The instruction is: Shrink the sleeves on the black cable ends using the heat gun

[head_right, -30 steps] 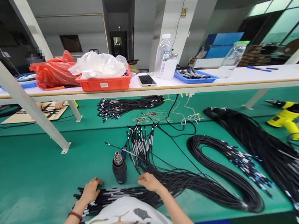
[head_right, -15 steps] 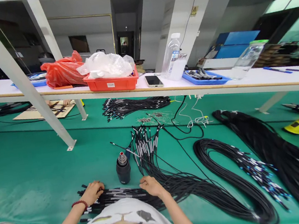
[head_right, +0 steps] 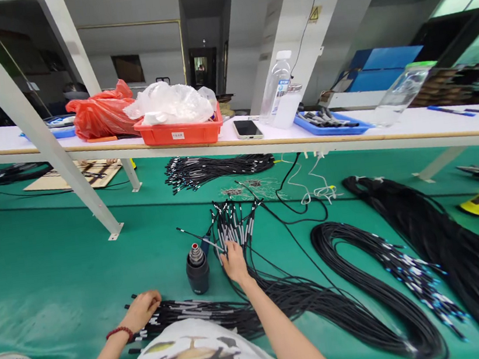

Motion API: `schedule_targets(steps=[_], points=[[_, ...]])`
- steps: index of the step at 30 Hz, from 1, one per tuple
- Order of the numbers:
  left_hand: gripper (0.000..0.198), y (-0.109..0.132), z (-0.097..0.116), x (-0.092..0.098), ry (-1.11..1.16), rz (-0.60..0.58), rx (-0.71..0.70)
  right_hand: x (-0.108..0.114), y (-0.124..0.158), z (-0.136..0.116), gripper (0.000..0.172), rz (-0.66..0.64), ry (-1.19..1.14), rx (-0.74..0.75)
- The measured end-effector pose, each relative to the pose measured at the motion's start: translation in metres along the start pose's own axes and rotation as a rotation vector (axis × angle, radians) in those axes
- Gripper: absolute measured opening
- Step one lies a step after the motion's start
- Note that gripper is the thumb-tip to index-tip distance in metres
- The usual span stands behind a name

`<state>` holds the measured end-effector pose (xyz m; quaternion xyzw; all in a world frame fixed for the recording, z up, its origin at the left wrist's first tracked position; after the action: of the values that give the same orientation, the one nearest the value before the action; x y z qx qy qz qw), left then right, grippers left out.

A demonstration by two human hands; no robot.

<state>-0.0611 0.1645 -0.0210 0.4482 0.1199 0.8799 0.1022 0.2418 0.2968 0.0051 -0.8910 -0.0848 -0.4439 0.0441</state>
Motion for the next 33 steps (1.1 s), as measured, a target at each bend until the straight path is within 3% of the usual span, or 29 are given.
schedule_targets(steps=[6,9,11,14,18,22,25,28,30,33], points=[[0.029,0.011,0.018,-0.006,0.106,0.036,-0.092,-0.015,-0.036,-0.026,0.032,-0.052,0.02,-0.02],[0.032,0.016,0.012,-0.001,0.366,0.174,-0.069,-0.015,-0.039,-0.025,0.025,-0.074,-0.029,-0.06],[0.035,0.021,0.007,0.004,0.461,0.207,-0.029,-0.006,-0.039,-0.021,0.025,-0.04,-0.09,-0.082],[0.038,0.03,0.007,0.018,0.488,0.217,0.024,0.022,-0.033,-0.014,0.032,0.073,-0.213,-0.1],[0.041,0.037,0.019,0.043,0.412,0.268,0.044,0.08,-0.008,-0.008,0.047,0.265,-0.386,-0.076],[0.047,0.035,0.047,0.069,0.361,0.319,0.002,0.137,0.031,-0.011,0.049,0.427,-0.492,-0.011],[0.049,0.039,0.08,0.089,0.324,0.358,-0.061,0.162,0.063,-0.022,0.046,0.464,-0.518,0.039],[0.045,0.056,0.117,0.109,0.296,0.431,-0.113,0.175,0.096,-0.044,0.043,0.366,-0.483,0.122],[0.042,0.074,0.143,0.122,0.366,0.495,-0.197,0.177,0.115,-0.063,0.041,0.189,-0.352,0.229],[0.044,0.095,0.178,0.133,0.507,0.455,-0.322,0.177,0.135,-0.083,0.036,-0.029,-0.167,0.346]])
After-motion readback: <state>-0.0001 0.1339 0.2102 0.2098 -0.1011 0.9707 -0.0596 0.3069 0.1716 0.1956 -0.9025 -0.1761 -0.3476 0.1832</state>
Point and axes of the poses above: each hand's wrist, its own y-axis away from the middle knuckle, its own x-axis out of the back of the hand, z = x × y, the point moved 4 cm from there along -y, towards the middle knuckle, and after that the axes turned 10 degrees about y, right-handed, at the moved point
